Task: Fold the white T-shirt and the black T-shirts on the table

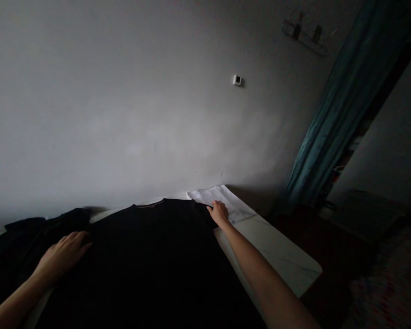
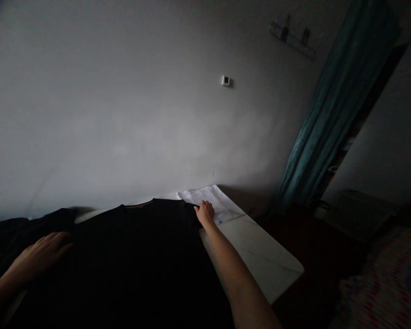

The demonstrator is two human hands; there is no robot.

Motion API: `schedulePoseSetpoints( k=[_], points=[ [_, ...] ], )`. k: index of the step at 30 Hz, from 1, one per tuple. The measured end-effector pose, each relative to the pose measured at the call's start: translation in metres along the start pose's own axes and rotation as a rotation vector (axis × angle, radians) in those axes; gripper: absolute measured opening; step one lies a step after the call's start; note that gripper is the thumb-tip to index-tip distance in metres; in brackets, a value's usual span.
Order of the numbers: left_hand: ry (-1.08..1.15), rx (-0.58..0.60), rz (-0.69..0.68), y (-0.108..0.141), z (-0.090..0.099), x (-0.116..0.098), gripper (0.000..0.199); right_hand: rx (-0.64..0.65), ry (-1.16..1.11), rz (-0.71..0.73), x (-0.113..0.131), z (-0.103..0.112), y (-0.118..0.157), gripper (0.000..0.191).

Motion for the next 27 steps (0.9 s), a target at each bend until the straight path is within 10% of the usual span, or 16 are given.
schedulePoseSetpoints(
  k=[9, 16, 27],
  points=[
    [-0.034, 0.159, 0.031, -0.108, -0.037, -0.013, 0.048, 0.121, -0.029, 0.234, 0.03, -0.051, -0.1, 0.026],
    [0.131, 0.145, 0.093, -0.162, -0.066, -0.021, 0.038, 0.123, 0.018, 0.226, 0.068, -0.093, -0.124, 0.028],
    [0.141, 0.117, 0.061, -0.171, -0.08, -0.035, 0.034, 0.114, 0.041, 0.316, 0.068, -0.093, -0.147, 0.021]
  ],
)
Point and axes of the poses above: each hand's wrist, its own y-axis away from the middle knuckle, its own z-axis out of the back of the hand, x = y × z, the point moved 2 cm from there along -y, towards the middle knuckle, and after that the axes turned 7 degrees about x, right-handed, at the moved point
